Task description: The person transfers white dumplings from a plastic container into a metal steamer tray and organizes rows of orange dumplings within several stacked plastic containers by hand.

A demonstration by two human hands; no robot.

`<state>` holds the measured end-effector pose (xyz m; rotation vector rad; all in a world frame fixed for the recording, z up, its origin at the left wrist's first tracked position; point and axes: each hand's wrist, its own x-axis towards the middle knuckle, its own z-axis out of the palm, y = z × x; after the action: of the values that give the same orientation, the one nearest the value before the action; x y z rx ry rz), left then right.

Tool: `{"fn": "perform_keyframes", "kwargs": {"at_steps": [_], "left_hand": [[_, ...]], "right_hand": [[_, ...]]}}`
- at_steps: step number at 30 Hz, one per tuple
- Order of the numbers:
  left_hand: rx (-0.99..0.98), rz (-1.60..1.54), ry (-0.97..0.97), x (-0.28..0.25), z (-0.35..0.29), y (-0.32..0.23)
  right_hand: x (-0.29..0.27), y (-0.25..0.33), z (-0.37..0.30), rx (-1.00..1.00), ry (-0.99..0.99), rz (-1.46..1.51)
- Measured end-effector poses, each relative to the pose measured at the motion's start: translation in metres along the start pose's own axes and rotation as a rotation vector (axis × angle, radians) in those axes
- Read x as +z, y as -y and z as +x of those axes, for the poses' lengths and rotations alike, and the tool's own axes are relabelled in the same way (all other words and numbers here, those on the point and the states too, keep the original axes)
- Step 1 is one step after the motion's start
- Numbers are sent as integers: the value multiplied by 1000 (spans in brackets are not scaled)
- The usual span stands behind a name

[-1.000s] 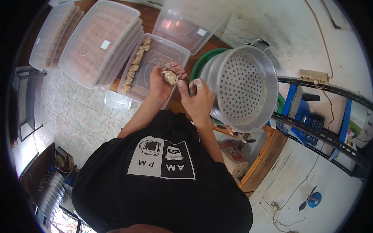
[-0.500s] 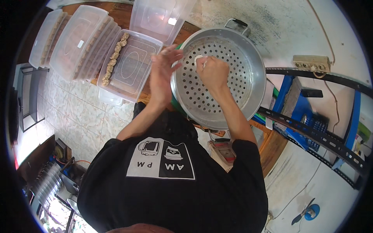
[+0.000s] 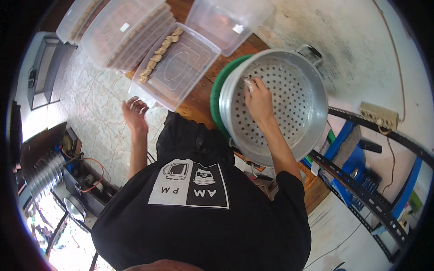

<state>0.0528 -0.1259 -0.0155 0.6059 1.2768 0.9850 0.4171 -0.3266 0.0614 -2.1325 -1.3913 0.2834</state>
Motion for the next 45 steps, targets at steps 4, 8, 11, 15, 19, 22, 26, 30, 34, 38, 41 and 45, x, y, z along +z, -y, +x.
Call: {"fn": "perform_keyframes", "kwargs": {"at_steps": [4, 8, 11, 15, 19, 22, 26, 30, 34, 38, 41, 45], "left_hand": [[-18, -41, 67, 20, 5, 5], [-21, -111, 88, 2, 23, -35], [-11, -26, 8, -41, 66, -45], [-145, 60, -20, -54, 123, -59], [-175, 78, 105, -40, 156, -90], [-160, 66, 142, -44, 172, -107], [-241, 55, 111, -43, 192, -97], [-217, 112, 117, -44, 202, -69], [-287, 62, 197, -17, 199, -69], [-622, -239, 510, 29, 178, -78], [-642, -335, 572, 58, 163, -75], [-559, -262, 726, 92, 111, -82]], "right_hand": [[26, -9, 8, -43, 52, -76], [-21, 83, 28, 270, 12, -280], [0, 142, 60, 372, -112, -134], [142, 184, 113, 61, 143, 137], [329, 195, 137, -235, 388, -28], [385, 190, 146, -229, 497, -64], [397, 179, 149, -217, 507, -14], [354, 203, 153, -73, 358, 171], [292, 257, 160, 291, 160, 321], [255, 285, 163, 365, 95, 375], [230, 281, 155, 334, -145, 317], [203, 244, 122, 385, -228, 45]]}}
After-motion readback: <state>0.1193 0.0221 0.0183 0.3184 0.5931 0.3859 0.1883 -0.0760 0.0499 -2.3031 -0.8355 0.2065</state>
